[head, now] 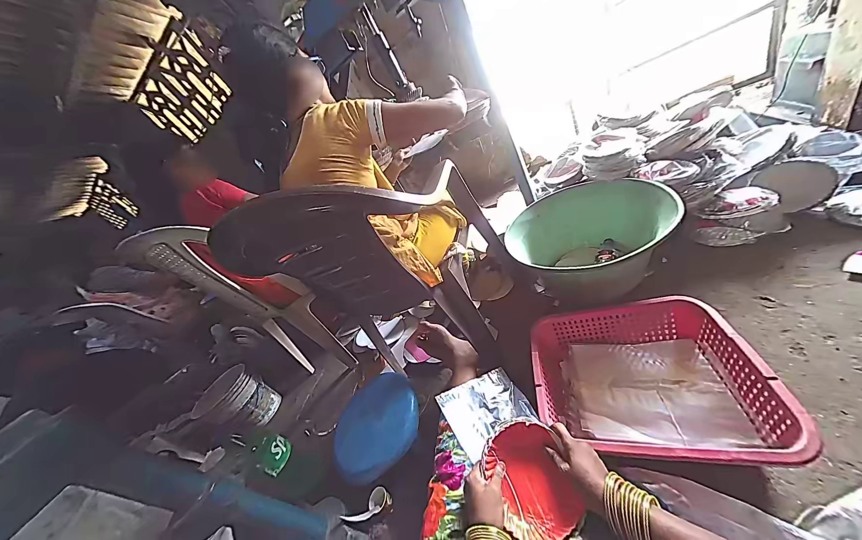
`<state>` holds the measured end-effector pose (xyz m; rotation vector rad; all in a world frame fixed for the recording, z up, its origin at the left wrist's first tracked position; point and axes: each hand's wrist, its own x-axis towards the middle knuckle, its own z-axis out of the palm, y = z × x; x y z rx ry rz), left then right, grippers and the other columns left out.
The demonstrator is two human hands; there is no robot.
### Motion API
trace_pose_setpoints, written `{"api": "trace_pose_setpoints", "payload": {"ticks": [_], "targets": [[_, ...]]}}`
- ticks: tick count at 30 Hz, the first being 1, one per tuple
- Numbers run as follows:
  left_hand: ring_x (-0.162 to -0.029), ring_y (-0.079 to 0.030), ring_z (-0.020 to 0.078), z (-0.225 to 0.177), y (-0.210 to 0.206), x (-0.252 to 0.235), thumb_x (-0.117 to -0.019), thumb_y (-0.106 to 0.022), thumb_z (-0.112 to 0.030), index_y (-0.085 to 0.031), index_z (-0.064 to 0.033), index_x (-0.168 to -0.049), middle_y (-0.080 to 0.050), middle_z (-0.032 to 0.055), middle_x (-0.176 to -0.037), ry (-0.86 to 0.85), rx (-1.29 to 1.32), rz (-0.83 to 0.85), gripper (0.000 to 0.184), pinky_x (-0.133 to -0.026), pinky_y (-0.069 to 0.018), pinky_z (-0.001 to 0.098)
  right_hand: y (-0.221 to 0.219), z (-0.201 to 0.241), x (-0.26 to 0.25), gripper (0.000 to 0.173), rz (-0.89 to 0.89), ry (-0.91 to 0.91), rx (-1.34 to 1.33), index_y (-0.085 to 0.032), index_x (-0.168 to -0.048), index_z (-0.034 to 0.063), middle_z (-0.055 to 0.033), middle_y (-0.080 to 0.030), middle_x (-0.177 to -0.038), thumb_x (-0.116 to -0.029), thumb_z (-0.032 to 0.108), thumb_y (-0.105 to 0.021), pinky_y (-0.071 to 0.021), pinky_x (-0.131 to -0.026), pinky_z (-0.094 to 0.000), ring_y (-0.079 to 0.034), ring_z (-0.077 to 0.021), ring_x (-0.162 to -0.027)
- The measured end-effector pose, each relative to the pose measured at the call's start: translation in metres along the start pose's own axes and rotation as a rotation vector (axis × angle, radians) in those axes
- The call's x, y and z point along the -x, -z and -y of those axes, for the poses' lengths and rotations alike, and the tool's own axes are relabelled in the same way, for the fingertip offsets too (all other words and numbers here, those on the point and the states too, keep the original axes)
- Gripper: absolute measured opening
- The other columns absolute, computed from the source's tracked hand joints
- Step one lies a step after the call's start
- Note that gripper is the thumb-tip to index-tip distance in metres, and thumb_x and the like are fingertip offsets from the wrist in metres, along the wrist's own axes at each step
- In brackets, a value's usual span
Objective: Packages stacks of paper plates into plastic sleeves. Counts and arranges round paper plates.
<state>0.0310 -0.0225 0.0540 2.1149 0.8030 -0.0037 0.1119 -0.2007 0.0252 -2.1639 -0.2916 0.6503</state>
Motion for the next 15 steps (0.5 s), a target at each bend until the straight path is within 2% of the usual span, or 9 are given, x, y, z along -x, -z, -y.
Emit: {"api": "trace_pose_setpoints", "payload": {"ticks": [8,15], "targets": [[-0.128,-0.060,0.0364,0.0026,-0.0007,-0.0030,-0.1001,-0.067,-0.019,-0.064,0.0072,-0.128,-0.066,0.0266,-0.129,0.006,0.009,0.002,0.039,-0.113,-0.0411,0.0510,-0.0011,-0.0026,-0.0027,0.048,-0.006,0.031,-0.014,-0.047,-0.145,0.0022,-0.0298,-0.068,-0.118,-0.1050,0.027,-0.057,-0.0486,-0.100,-0.0590,-0.066,-0.0455,-0.114],[-0.129,-0.059,0.0349,0.0025,-0.0009,-0.0048,-0.1000,-0.067,-0.020,-0.064,0.0053,-0.130,-0.066,0.0250,-0.131,0.023,-0.004,0.008,0.040,-0.114,-0.0407,0.0507,0.0003,-0.0021,-0.0032,0.047,0.015,0.027,0.016,-0.046,-0.146,0.0033,-0.0292,-0.068,-0.118,-0.1065,0.028,-0.055,-0.0489,-0.100,-0.0588,-0.066,-0.0453,-0.114]]}}
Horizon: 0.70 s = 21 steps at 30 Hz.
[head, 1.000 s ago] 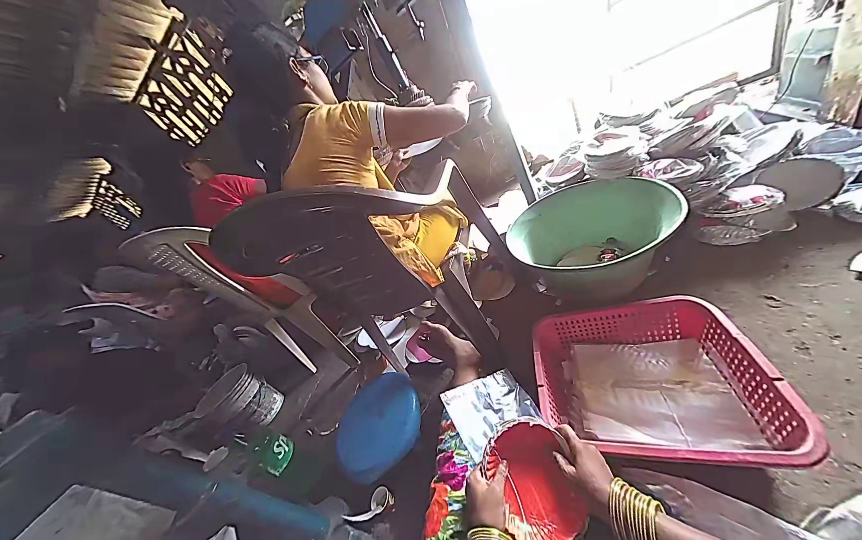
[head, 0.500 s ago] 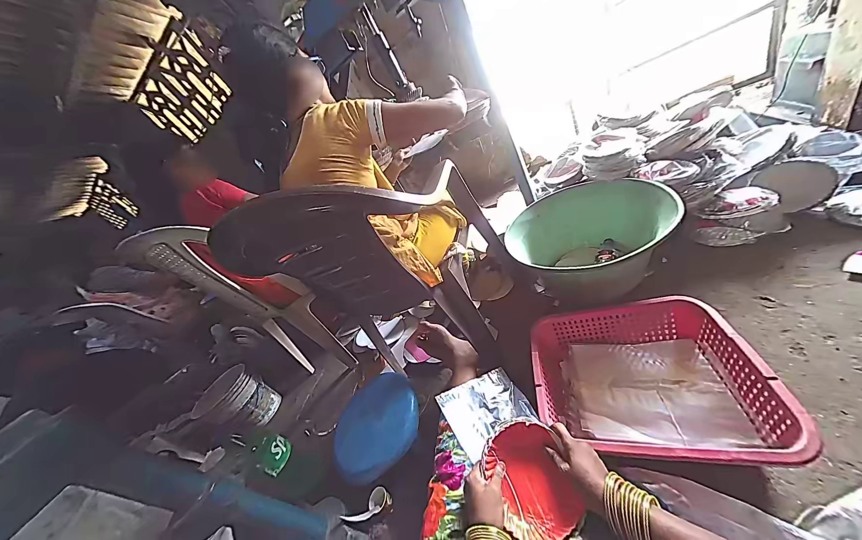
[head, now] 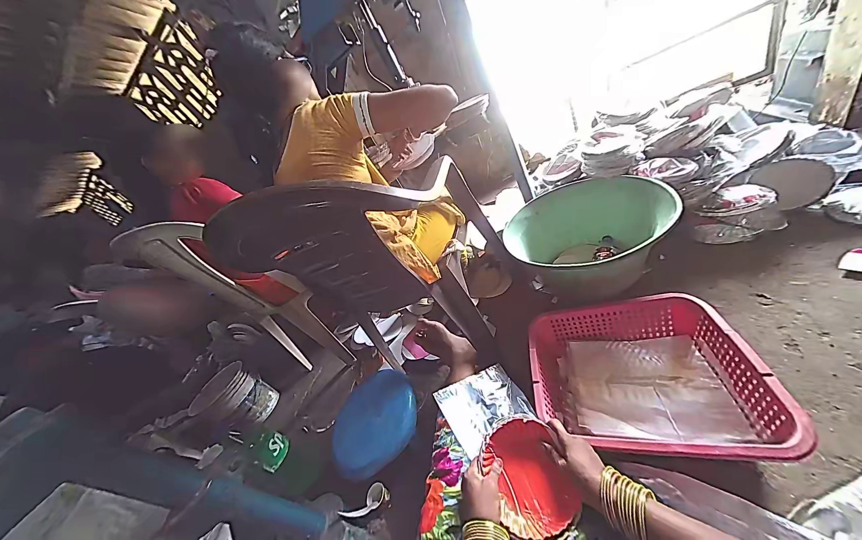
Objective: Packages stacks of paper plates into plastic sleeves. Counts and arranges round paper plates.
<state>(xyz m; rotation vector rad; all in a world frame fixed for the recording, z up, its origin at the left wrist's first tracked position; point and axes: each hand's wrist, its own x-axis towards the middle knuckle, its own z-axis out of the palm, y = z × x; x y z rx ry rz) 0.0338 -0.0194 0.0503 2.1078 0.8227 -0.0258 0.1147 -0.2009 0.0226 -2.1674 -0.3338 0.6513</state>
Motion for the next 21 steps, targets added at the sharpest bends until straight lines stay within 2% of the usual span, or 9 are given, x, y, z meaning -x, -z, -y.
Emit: {"api": "trace_pose_setpoints", "payload": {"ticks": [9,13,16,18,21], "targets": [[-0.129,-0.059,0.0355,0.001,0.000,-0.002,-0.1003,-0.067,-0.022,-0.064,0.0050,-0.130,-0.066,0.0251,-0.130,0.020,0.010,-0.002,0.040,-0.114,-0.0408,0.0521,0.001,0.000,0.000,0.048,0.015,-0.003,-0.011,-0.045,-0.146,0.0039,-0.0291,-0.067,-0.120,-0.1065,0.030,-0.055,-0.0482,-0.101,-0.0586,-0.065,-0.0450,-0.116],[-0.129,-0.059,0.0358,0.001,0.001,0.001,-0.1006,-0.067,-0.022,-0.064,0.0049,-0.131,-0.065,0.0251,-0.131,0.018,0.009,-0.009,0.041,-0.113,-0.0410,0.0523,0.011,0.008,0.002,0.050,0.060,-0.023,0.110,-0.046,-0.145,0.0053,-0.0283,-0.068,-0.118,-0.1068,0.037,-0.052,-0.0495,-0.099,-0.0598,-0.066,-0.0449,-0.115],[-0.131,-0.058,0.0358,-0.001,0.002,0.003,-0.1011,-0.066,-0.023,-0.064,0.0043,-0.131,-0.065,0.0248,-0.132,0.022,0.002,-0.019,0.041,-0.114,-0.0395,0.0530,0.039,0.025,0.005,0.064,0.107,0.004,0.278,-0.052,-0.142,0.0028,-0.0278,-0.067,-0.121,-0.1059,0.055,-0.044,-0.0489,-0.099,-0.0611,-0.064,-0.0449,-0.118],[-0.130,-0.058,0.0365,0.000,0.002,0.002,-0.1007,-0.067,-0.023,-0.064,0.0051,-0.131,-0.065,0.0257,-0.132,0.020,0.022,-0.023,0.041,-0.114,-0.0395,0.0536,0.068,0.038,0.002,0.070,0.033,0.036,0.279,-0.055,-0.140,0.0047,-0.0269,-0.068,-0.120,-0.1036,0.063,-0.042,-0.0489,-0.098,-0.0624,-0.065,-0.0444,-0.117],[-0.127,-0.060,0.0366,0.002,0.002,0.001,-0.0996,-0.068,-0.022,-0.065,0.0074,-0.128,-0.066,0.0270,-0.128,0.001,0.071,-0.018,0.041,-0.113,-0.0410,0.0523,0.116,0.057,-0.012,0.064,-0.140,0.129,0.091,-0.060,-0.136,0.0031,-0.0255,-0.069,-0.117,-0.1053,0.058,-0.044,-0.0487,-0.099,-0.0601,-0.067,-0.0417,-0.113]]}}
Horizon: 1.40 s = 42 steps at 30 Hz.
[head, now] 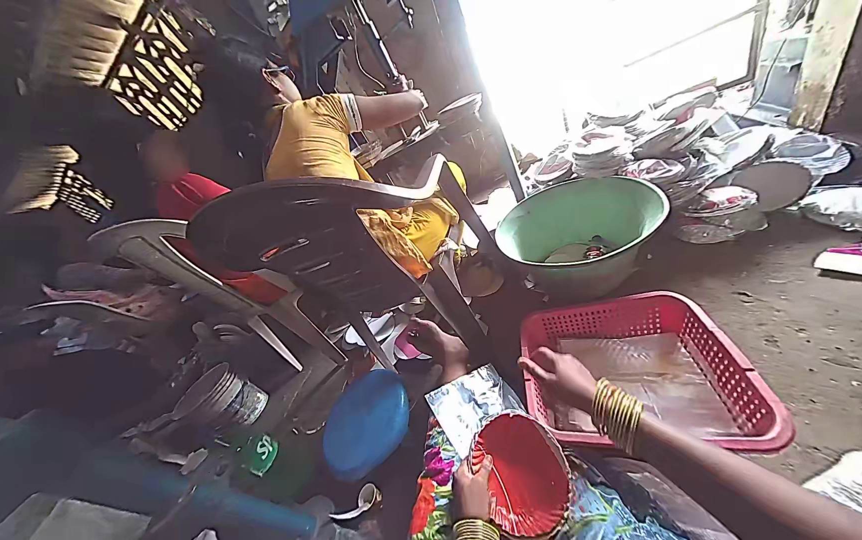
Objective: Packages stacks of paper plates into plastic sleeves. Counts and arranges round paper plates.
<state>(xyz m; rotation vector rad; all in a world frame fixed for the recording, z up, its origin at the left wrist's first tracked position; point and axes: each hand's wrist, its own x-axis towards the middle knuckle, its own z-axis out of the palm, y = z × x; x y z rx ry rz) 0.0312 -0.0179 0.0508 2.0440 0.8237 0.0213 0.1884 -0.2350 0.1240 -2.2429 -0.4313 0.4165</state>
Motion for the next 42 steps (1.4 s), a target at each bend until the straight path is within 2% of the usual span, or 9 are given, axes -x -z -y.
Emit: {"api": "trace_pose_setpoints", "payload": {"ticks": [8,17,24,28,34,36,38,40,42], "targets": [[-0.126,-0.060,0.0370,0.000,0.000,-0.001,-0.1000,-0.067,-0.021,-0.066,0.0072,-0.126,-0.067,0.0268,-0.126,0.005,0.009,0.006,0.038,-0.112,-0.0411,0.0541,0.048,0.029,-0.023,0.046,-0.155,0.135,-0.278,-0.063,-0.125,-0.0001,-0.0174,-0.071,-0.100,-0.1092,0.040,-0.047,-0.0543,-0.088,-0.0463,-0.070,-0.0268,-0.089],[-0.124,-0.061,0.0371,0.003,-0.003,-0.003,-0.0991,-0.068,-0.019,-0.066,0.0080,-0.125,-0.067,0.0277,-0.125,-0.005,0.059,0.000,0.037,-0.111,-0.0419,0.0539,0.033,0.022,-0.026,0.042,-0.070,0.122,-0.477,-0.063,-0.121,-0.0020,-0.0142,-0.070,-0.093,-0.1102,0.035,-0.047,-0.0581,-0.080,-0.0385,-0.070,-0.0199,-0.080],[-0.123,-0.062,0.0368,0.001,-0.003,-0.002,-0.0991,-0.067,-0.018,-0.067,0.0075,-0.123,-0.068,0.0269,-0.124,-0.003,0.062,0.000,0.035,-0.110,-0.0419,0.0551,0.071,0.045,-0.030,0.048,-0.074,0.024,-0.987,-0.056,-0.126,-0.0013,-0.0099,-0.070,-0.091,-0.1120,0.041,-0.037,-0.0581,-0.070,-0.0301,-0.070,-0.0162,-0.076],[-0.126,-0.059,0.0367,-0.001,-0.002,0.000,-0.0992,-0.067,-0.017,-0.065,0.0087,-0.125,-0.066,0.0277,-0.127,0.003,0.080,0.003,0.037,-0.113,-0.0402,0.0531,0.104,0.044,-0.059,0.070,-0.148,-0.002,-1.229,-0.039,-0.144,-0.0002,-0.0160,-0.068,-0.114,-0.1084,0.059,-0.028,-0.0568,-0.079,-0.0352,-0.070,-0.0212,-0.092],[-0.123,-0.062,0.0339,0.000,-0.004,0.001,-0.0991,-0.068,-0.017,-0.067,0.0079,-0.124,-0.067,0.0259,-0.125,0.014,0.111,-0.005,0.035,-0.111,-0.0423,0.0510,0.158,0.034,-0.089,0.105,-0.549,-0.057,-1.564,-0.011,-0.162,0.0147,-0.0277,-0.041,-0.153,-0.0891,0.089,-0.026,-0.0542,-0.089,-0.0595,-0.058,-0.0440,-0.122],[-0.119,-0.064,0.0324,0.000,-0.005,0.000,-0.0987,-0.068,-0.015,-0.067,0.0084,-0.122,-0.069,0.0256,-0.121,-0.002,0.151,-0.021,0.033,-0.109,-0.0446,0.0487,0.168,0.023,-0.087,0.081,-0.687,0.001,-1.698,-0.035,-0.155,0.0228,-0.0176,-0.054,-0.145,-0.0949,0.077,-0.037,-0.0540,-0.089,-0.0584,-0.060,-0.0366,-0.122],[-0.115,-0.065,0.0324,0.002,-0.007,-0.001,-0.0982,-0.068,-0.013,-0.067,0.0093,-0.121,-0.069,0.0261,-0.118,-0.013,0.177,-0.031,0.032,-0.106,-0.0465,0.0483,0.163,0.002,-0.081,0.035,-0.832,0.050,-1.622,-0.056,-0.130,0.0124,-0.0103,-0.064,-0.118,-0.1052,0.034,-0.044,-0.0552,-0.084,-0.0463,-0.063,-0.0230,-0.105],[-0.117,-0.064,0.0348,0.000,-0.007,-0.001,-0.0984,-0.069,-0.013,-0.066,0.0103,-0.121,-0.068,0.0278,-0.120,0.002,0.170,-0.025,0.033,-0.107,-0.0453,0.0502,0.150,-0.019,-0.066,0.012,-0.909,-0.155,-1.438,-0.061,-0.107,0.0045,-0.0073,-0.061,-0.095,-0.0979,0.010,-0.056,-0.0491,-0.071,-0.0357,-0.057,-0.0157,-0.081],[-0.116,-0.064,0.0352,-0.004,-0.006,0.000,-0.0982,-0.069,-0.014,-0.066,0.0108,-0.121,-0.068,0.0282,-0.119,0.004,0.171,-0.026,0.033,-0.106,-0.0460,0.0504,0.133,-0.035,-0.046,0.014,-0.897,-0.233,-1.339,-0.062,-0.107,0.0049,-0.0063,-0.062,-0.088,-0.0931,0.005,-0.060,-0.0508,-0.063,-0.0314,-0.059,-0.0135,-0.072]]}}
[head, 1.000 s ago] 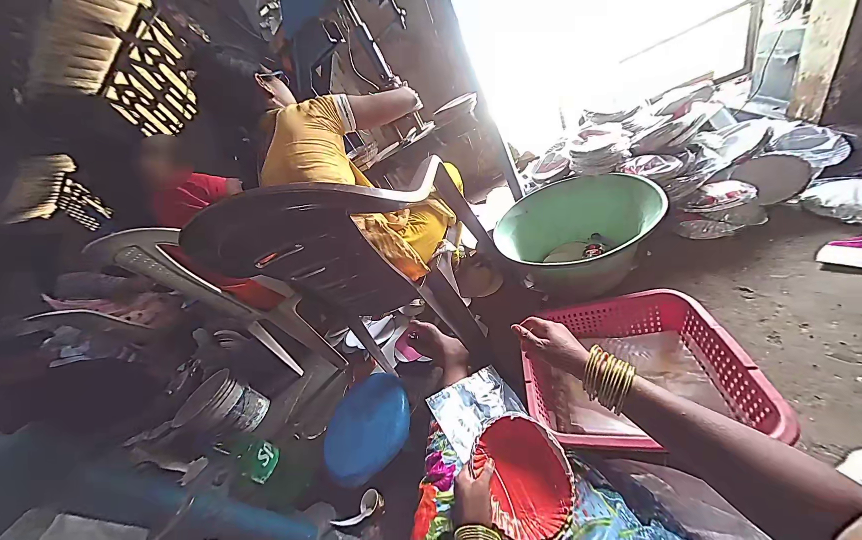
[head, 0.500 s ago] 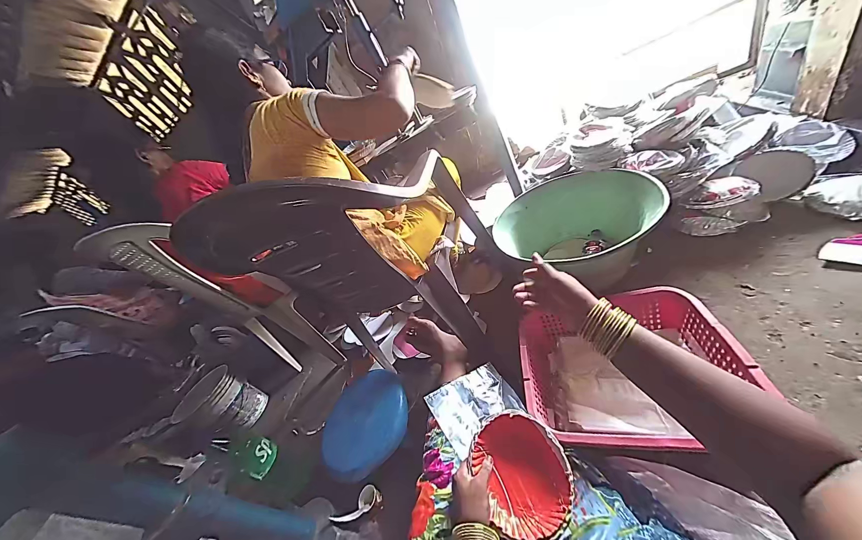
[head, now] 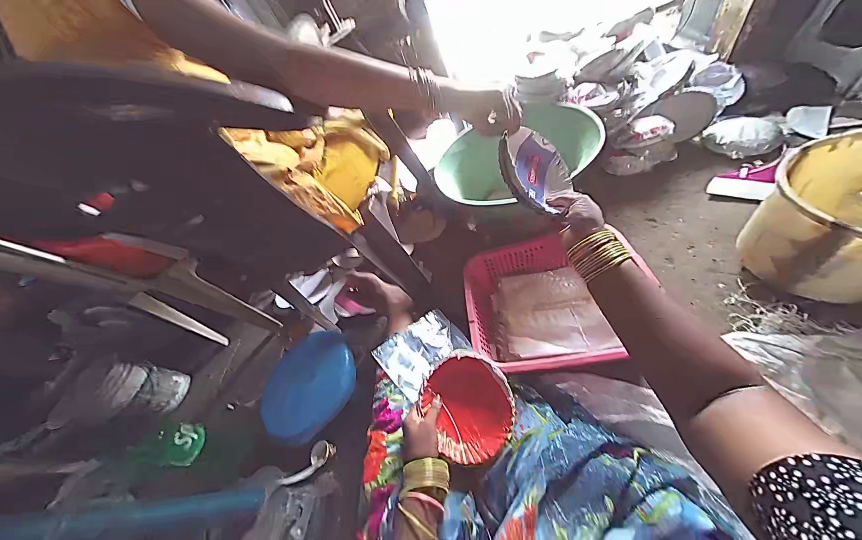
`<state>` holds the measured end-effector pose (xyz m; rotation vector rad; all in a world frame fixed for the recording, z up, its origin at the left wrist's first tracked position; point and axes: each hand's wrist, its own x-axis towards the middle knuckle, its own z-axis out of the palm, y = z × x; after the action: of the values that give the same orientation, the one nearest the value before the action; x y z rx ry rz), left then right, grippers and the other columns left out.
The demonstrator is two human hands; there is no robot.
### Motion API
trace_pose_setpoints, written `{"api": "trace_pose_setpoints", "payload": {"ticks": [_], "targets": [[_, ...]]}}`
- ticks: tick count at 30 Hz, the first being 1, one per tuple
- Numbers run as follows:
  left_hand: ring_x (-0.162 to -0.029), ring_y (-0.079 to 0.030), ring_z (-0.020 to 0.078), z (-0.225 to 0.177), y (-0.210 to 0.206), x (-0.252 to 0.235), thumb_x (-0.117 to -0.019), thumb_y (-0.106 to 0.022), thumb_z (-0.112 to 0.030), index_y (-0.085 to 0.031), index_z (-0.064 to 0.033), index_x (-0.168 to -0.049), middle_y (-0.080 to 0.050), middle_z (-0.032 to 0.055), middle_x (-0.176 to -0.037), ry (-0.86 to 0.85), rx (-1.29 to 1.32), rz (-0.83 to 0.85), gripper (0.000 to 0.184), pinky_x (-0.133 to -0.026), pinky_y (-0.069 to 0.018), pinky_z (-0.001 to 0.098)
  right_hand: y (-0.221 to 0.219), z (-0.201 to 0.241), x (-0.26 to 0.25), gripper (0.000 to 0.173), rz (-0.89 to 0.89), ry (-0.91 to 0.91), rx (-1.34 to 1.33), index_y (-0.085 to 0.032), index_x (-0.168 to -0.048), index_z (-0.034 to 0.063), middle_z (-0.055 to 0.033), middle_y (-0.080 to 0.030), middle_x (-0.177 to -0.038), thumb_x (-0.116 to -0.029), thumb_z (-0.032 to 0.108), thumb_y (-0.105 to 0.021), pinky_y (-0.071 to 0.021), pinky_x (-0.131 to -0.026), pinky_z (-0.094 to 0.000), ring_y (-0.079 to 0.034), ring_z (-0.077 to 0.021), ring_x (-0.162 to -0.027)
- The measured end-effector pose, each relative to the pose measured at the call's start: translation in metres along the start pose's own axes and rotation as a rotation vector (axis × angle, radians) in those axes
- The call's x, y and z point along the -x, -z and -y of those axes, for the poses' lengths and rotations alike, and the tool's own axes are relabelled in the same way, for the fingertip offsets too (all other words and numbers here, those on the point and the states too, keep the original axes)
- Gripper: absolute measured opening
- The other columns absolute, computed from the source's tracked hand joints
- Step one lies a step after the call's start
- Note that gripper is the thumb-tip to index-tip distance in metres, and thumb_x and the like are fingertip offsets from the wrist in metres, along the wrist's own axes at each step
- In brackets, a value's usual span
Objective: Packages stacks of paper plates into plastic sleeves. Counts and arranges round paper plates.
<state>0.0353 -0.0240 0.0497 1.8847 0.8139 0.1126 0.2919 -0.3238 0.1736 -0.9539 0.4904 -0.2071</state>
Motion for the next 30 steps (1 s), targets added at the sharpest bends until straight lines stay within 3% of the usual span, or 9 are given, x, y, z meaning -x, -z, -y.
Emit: {"api": "trace_pose_setpoints", "payload": {"ticks": [5,8,11,14,16,20,24,27,30], "targets": [[-0.115,-0.063,0.0351,-0.010,0.003,0.006,-0.1046,-0.059,-0.027,-0.066,0.0107,-0.120,-0.067,0.0287,-0.118,0.004,-0.096,0.026,0.041,-0.105,-0.0446,0.0522,0.060,-0.028,0.042,0.033,0.181,-0.002,0.197,-0.058,-0.113,0.0083,-0.0057,-0.066,-0.098,-0.0842,-0.007,-0.057,-0.0568,-0.073,-0.0366,-0.066,-0.0147,-0.085],[-0.110,-0.063,0.0341,-0.015,0.004,0.006,-0.1093,-0.046,-0.038,-0.066,0.0108,-0.117,-0.066,0.0286,-0.114,0.014,-0.133,0.064,0.053,-0.101,-0.0452,0.0536,0.074,-0.047,0.093,0.043,0.502,-0.013,0.411,-0.058,-0.122,0.0083,-0.0026,-0.068,-0.104,-0.0808,-0.003,-0.058,-0.0589,-0.078,-0.0322,-0.068,-0.0100,-0.090],[-0.129,-0.057,0.0345,-0.016,0.004,0.006,-0.1126,-0.032,-0.038,-0.063,0.0104,-0.127,-0.062,0.0295,-0.131,0.044,-0.106,0.060,0.059,-0.112,-0.0395,0.0512,0.074,-0.088,0.139,0.048,0.775,0.024,0.705,-0.054,-0.135,0.0073,-0.0072,-0.065,-0.118,-0.0882,0.000,-0.058,-0.0554,-0.085,-0.0334,-0.064,-0.0111,-0.099],[-0.144,-0.045,0.0325,-0.019,0.003,0.010,-0.1134,-0.018,-0.039,-0.053,0.0107,-0.139,-0.052,0.0292,-0.146,0.098,-0.046,0.037,0.066,-0.121,-0.0295,0.0454,0.070,-0.144,0.154,0.049,0.871,0.290,1.141,-0.054,-0.141,0.0010,-0.0261,-0.068,-0.116,-0.0925,0.001,-0.061,-0.0526,-0.087,-0.0602,-0.068,-0.0391,-0.104],[-0.144,-0.044,0.0348,-0.012,0.004,0.006,-0.1124,-0.013,-0.043,-0.054,0.0097,-0.139,-0.053,0.0292,-0.146,0.091,-0.053,0.038,0.071,-0.120,-0.0290,0.0488,0.067,-0.163,0.157,0.052,0.865,0.385,1.239,-0.054,-0.142,-0.0007,-0.0276,-0.061,-0.131,-0.0908,0.004,-0.058,-0.0448,-0.101,-0.0630,-0.058,-0.0433,-0.123],[-0.127,-0.057,0.0358,-0.002,0.009,0.005,-0.1108,-0.029,-0.047,-0.062,0.0054,-0.130,-0.063,0.0278,-0.129,0.025,0.068,0.131,0.065,-0.109,-0.0398,0.0548,0.061,-0.171,0.157,0.051,0.860,0.319,1.172,-0.055,-0.141,-0.0004,-0.0243,-0.056,-0.141,-0.0900,-0.001,-0.057,-0.0457,-0.102,-0.0592,-0.056,-0.0380,-0.128],[-0.111,-0.059,0.0242,0.001,0.012,0.002,-0.1013,-0.062,-0.015,-0.056,0.0092,-0.129,-0.062,0.0243,-0.121,-0.017,0.330,0.285,0.038,-0.100,-0.0453,0.0411,0.063,-0.174,0.155,0.057,0.899,0.295,1.238,-0.049,-0.148,0.0023,-0.0248,-0.060,-0.137,-0.0914,0.006,-0.056,-0.0428,-0.104,-0.0622,-0.056,-0.0402,-0.128],[-0.121,-0.056,0.0287,0.002,0.019,0.005,-0.0931,-0.061,0.004,-0.049,0.0114,-0.138,-0.057,0.0295,-0.133,-0.033,0.319,0.344,0.047,-0.106,-0.0434,0.0412,0.072,-0.186,0.152,0.062,0.972,0.282,1.242,-0.042,-0.152,-0.0027,-0.0285,-0.053,-0.145,-0.0934,0.013,-0.054,-0.0386,-0.110,-0.0608,-0.050,-0.0417,-0.136],[-0.120,-0.057,0.0243,0.004,0.020,0.009,-0.0873,-0.055,0.011,-0.049,0.0116,-0.139,-0.057,0.0279,-0.133,-0.081,0.361,0.331,0.052,-0.104,-0.0447,0.0359,0.078,-0.188,0.150,0.060,0.971,0.250,1.082,-0.044,-0.149,-0.0008,-0.0242,-0.057,-0.140,-0.0914,0.010,-0.054,-0.0470,-0.103,-0.0531,-0.058,-0.0312,-0.128]]}}
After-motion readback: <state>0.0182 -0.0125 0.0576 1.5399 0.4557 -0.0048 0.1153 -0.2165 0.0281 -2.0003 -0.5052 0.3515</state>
